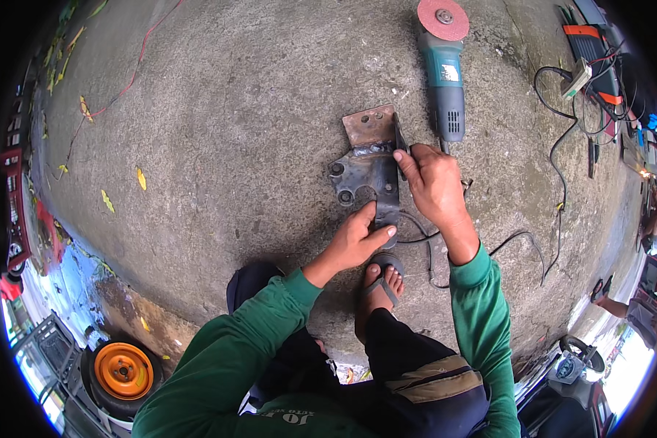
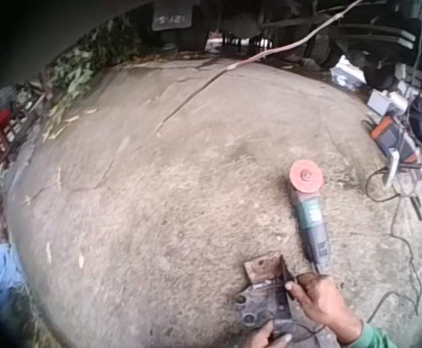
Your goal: The person walks through a workshop carrying metal parts, then squats and assembles a metal bracket with bolts and nuts using a wrench. They tighten the fasteners and inspect the assembled piece.
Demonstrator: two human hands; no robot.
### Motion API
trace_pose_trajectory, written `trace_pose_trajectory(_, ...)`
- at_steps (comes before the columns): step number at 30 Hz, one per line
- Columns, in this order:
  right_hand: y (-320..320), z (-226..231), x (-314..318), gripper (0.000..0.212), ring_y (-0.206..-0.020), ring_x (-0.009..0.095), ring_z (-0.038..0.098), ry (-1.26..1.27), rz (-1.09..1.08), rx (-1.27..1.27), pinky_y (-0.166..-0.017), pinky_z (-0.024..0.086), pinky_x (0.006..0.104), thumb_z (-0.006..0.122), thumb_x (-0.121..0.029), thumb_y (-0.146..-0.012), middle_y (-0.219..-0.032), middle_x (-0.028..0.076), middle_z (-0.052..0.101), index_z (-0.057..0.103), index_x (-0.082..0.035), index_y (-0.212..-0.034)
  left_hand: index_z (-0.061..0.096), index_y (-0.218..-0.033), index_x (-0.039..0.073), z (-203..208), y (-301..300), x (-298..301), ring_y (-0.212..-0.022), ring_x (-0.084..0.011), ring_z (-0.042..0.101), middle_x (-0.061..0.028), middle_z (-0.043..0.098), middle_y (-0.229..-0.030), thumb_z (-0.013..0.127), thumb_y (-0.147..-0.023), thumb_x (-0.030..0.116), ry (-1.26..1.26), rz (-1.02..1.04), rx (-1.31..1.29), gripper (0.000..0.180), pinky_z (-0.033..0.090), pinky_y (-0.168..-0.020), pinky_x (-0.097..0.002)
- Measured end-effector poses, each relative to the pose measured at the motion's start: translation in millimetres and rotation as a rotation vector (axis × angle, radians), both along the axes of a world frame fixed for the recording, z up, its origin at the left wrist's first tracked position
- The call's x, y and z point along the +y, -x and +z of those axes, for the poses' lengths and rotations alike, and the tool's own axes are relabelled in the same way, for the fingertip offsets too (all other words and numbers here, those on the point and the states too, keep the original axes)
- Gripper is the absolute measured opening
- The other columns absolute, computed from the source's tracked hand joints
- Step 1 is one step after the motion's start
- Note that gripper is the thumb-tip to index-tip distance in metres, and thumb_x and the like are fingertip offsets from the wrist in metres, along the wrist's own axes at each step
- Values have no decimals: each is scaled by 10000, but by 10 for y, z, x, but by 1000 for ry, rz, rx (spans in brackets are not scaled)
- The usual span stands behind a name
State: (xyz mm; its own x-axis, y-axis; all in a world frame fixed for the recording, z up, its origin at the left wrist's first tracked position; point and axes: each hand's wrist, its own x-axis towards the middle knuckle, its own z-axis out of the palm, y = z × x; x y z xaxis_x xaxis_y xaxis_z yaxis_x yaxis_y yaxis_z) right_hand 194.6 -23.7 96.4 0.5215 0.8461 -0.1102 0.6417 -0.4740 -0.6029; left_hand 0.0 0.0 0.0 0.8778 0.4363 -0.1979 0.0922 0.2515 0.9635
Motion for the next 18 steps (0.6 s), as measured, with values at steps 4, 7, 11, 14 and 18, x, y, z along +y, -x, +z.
trace_pose_trajectory(4,49,25,45,407,-752,486,611,-18,51,-66,-669,472,521,674,-289,-1003,-748,253,605,579,32,-771,581,-1271,-28,120,44,81,-965,-133,626,-99,700,-1095,693,-977,128,-7,6,26,352,532,-862,-335)
trace_pose_trajectory(7,64,48,57,392,-754,487,616,-17,39,-51,-674,476,524,667,-278,-1006,-749,256,609,586,30,-777,576,-1247,-40,101,47,75,-963,-221,668,-170,702,-1071,710,-961,171,27,32,-5,380,531,-862,-376)
trace_pose_trajectory(11,13,30,-23,386,-763,485,635,-24,1,-76,-684,486,533,652,-279,-1011,-746,259,622,596,21,-775,583,-1230,-28,118,7,46,-950,-256,678,-199,703,-1064,713,-960,189,32,30,6,370,528,-869,-386)
trace_pose_trajectory(14,-64,51,-116,369,-798,463,672,-25,-7,-57,-711,518,537,655,-297,-998,-776,257,657,636,15,-802,597,-1188,-23,38,-54,-48,-922,-193,655,-152,714,-1017,705,-970,178,44,21,-9,316,525,-836,-361)
trace_pose_trajectory(18,-79,-15,-63,355,-802,475,643,-161,57,-142,-709,509,545,625,-291,-1012,-814,241,643,588,13,-833,597,-1237,-20,136,-16,23,-958,-109,621,-43,685,-1052,640,-999,57,237,67,-19,254,523,-870,-289)
